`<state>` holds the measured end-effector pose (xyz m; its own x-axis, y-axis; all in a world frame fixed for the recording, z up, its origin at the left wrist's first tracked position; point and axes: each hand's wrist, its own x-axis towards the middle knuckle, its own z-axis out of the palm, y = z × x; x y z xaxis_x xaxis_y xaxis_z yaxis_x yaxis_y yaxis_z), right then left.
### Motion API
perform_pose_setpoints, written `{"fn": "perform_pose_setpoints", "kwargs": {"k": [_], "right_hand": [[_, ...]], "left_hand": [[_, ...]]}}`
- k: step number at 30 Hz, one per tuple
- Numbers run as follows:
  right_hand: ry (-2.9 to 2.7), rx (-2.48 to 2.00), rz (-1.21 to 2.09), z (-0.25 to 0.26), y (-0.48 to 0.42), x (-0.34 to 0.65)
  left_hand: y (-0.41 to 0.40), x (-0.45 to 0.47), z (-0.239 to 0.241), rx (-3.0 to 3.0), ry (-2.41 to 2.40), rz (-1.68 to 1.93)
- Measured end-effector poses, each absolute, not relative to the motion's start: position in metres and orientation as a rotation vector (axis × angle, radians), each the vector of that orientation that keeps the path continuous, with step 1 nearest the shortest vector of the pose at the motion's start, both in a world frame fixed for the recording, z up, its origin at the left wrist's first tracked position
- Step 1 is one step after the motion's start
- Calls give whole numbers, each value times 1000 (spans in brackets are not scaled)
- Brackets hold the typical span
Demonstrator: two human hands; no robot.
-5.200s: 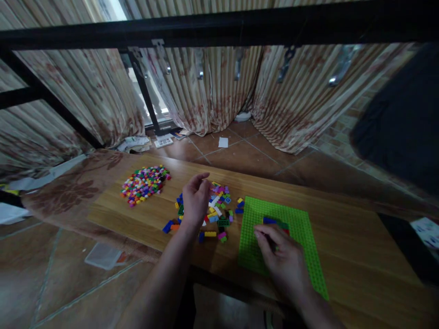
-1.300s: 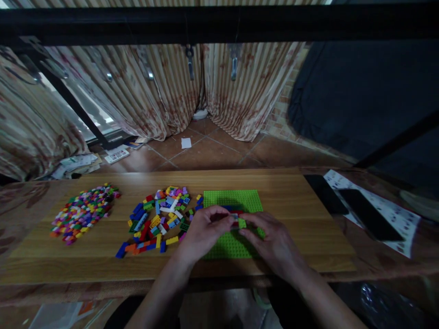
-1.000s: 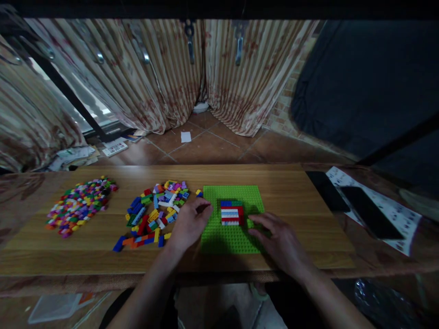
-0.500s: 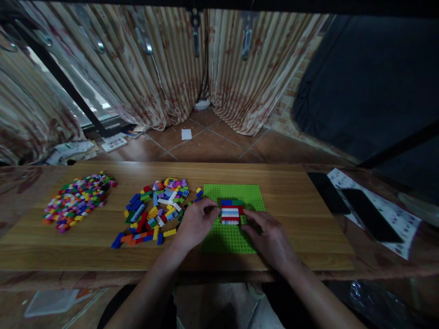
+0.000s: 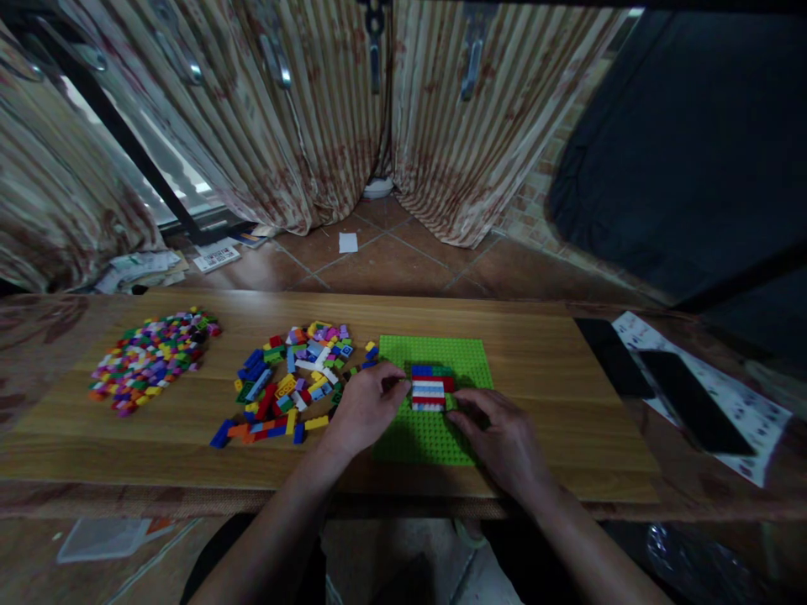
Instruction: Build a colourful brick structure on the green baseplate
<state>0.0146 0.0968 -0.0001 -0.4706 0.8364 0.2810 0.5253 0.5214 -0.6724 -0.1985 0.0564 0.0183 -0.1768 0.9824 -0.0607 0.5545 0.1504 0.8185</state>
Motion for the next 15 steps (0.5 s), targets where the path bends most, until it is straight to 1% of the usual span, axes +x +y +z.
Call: {"fn": "perform_pose_setpoints", "kwargs": {"k": [3,8,10,15], "right_hand": [[-2098,-1168,741,2,99,19],[-1842,-1353,944,1,109,24],[-1849,-1374,994,1,112,22],[-1945,-1421,993,3,118,11]], "left_hand": [[56,-199,18,1477,1809,895],[55,-199,18,1465,1805,882],[56,-199,18,1465,1811,876],[56,-198,20,1494,1850,851]]}}
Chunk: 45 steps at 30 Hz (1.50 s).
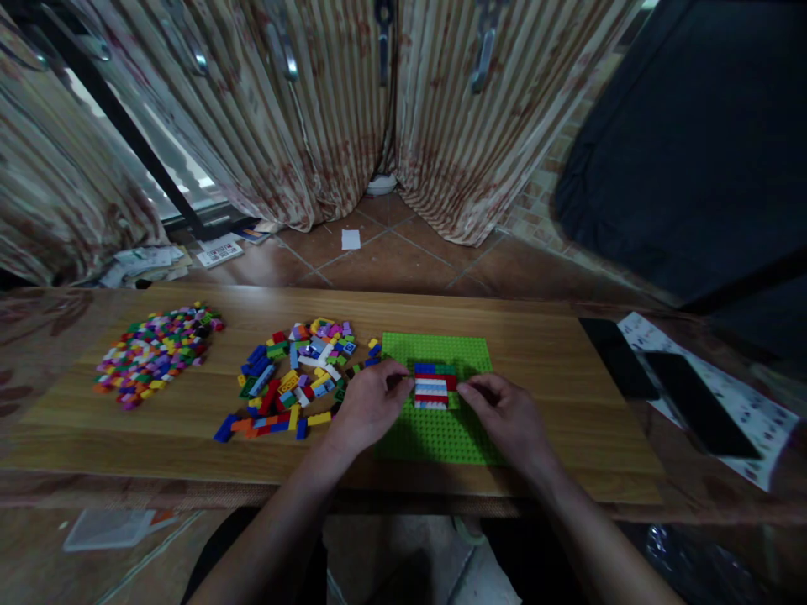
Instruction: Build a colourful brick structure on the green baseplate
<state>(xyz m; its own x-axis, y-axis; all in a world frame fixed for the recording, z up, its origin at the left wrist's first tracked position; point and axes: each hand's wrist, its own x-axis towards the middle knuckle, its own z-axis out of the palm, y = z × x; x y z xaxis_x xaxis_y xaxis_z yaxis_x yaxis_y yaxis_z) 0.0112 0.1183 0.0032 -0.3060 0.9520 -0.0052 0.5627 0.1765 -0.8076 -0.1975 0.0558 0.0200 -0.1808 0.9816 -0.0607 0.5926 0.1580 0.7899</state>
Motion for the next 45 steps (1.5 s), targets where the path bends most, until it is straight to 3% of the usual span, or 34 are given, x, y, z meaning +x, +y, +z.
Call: {"fn": "perform_pose_setpoints", "kwargs": {"k": [24,36,45], "right_hand": [[-2229,-1538,981,19,134,3],[-2298,-1476,1204,19,147,3],[-2244,-1476,1094,16,139,5]], "left_hand": [[56,-190,21,1538,1912,789],[57,-189,19,1546,1938,769],[57,-190,19,1572,1942,754]]}}
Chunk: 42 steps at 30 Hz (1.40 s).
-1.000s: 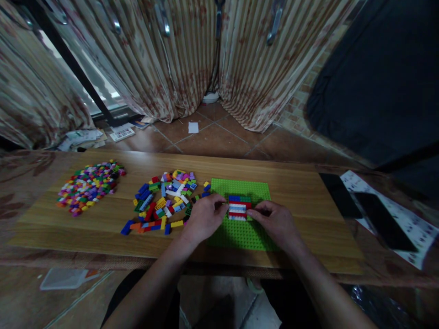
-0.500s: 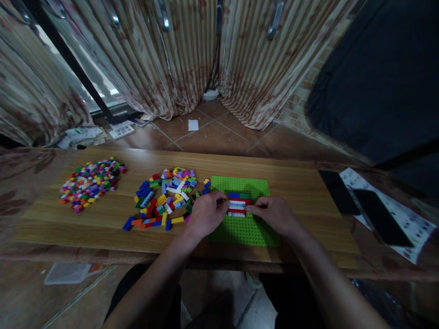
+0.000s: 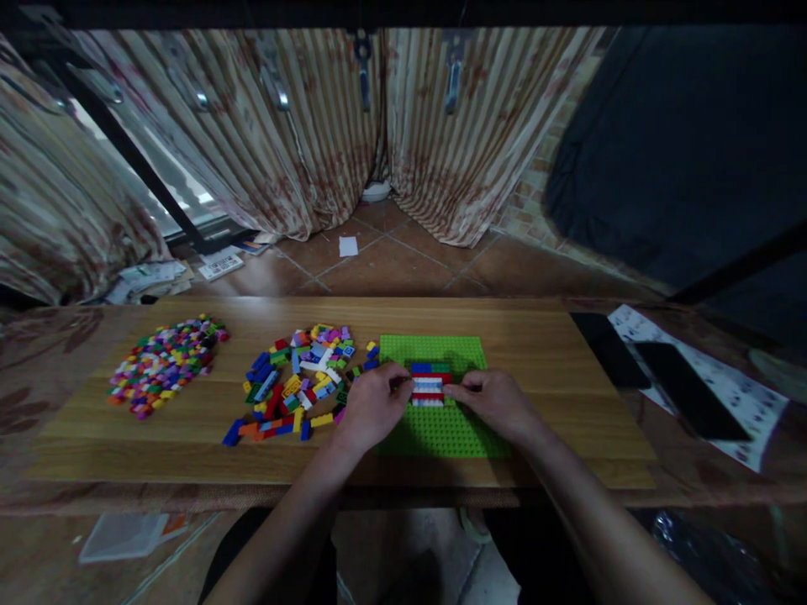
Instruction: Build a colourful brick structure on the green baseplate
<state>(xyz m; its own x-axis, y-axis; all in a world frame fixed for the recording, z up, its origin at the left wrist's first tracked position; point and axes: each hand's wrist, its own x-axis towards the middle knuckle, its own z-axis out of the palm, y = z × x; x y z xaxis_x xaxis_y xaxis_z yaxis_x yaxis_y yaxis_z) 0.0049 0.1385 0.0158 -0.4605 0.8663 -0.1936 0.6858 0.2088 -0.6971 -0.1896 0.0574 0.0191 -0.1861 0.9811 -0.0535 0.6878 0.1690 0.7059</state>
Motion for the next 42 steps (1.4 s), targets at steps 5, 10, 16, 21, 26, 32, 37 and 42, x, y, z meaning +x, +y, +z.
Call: {"fn": "perform_pose_setpoints", "kwargs": {"k": [5,10,16,21,26,32,37,42], "right_hand": [[-2085,-1501,1151,24,138,14],[-2196,-1508,1074,25,133,15],[-2334,-1501,1052,18,129,12],[-2166,-1466,1069,34,128,13],[-2009,-1321,1071,39,111,1],[-2254,-956,962,26,65,-41],[-2395,-662,795,16,40,-77],[-2398,-734,653,12,45,-95]], "left_hand": [[56,-189,20,1563,1928,759],[54,-190,23,1564,1905,823],[52,-191,25,1550,1891,919],[52,-212,29,1475,1923,1112],[50,-253,37,1200,2015,1495],[41,-285,49,750,1952,1900],[29,-297,57,515,1755,2113],[20,-305,58,477,1712,2108]]}}
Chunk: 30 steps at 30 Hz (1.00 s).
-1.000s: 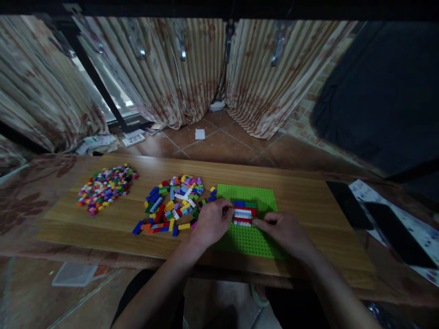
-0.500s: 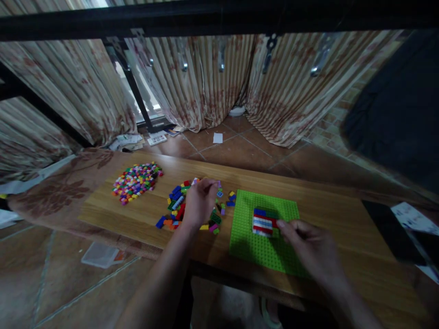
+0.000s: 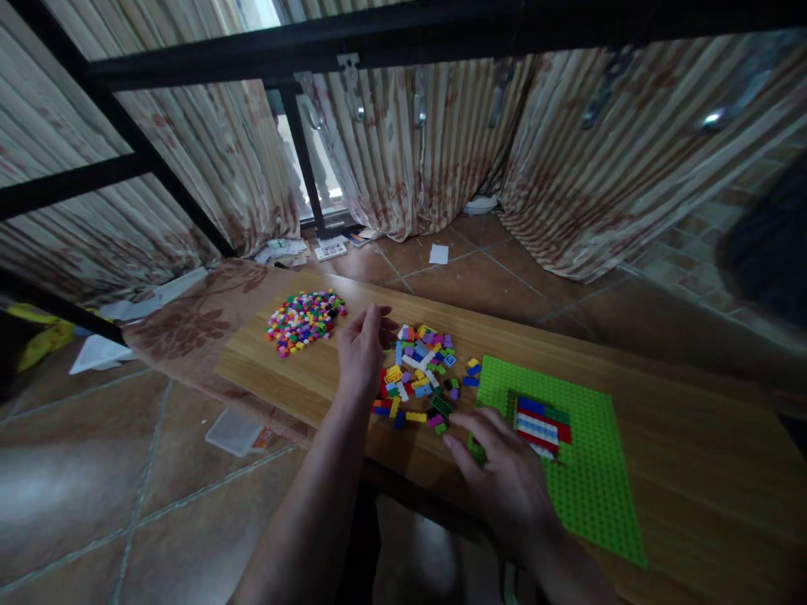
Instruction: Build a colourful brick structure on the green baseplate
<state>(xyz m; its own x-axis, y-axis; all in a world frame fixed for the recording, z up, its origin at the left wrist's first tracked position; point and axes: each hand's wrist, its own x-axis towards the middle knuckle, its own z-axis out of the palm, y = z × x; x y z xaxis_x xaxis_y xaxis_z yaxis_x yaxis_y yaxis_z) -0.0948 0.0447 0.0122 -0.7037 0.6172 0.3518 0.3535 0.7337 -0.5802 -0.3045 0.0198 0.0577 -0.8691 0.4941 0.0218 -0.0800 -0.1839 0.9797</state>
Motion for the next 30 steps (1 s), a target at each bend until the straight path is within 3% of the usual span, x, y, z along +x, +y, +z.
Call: {"fn": "perform_pose_setpoints", "kwargs": {"k": [12,30], "right_hand": [[-2508,-597,263,-16,33,-133],[-2432,-613,509,-9,40,-123]], "left_hand": [[15,-307,61,480,1653,2045],[27,-294,56,585,1663,1965]]}}
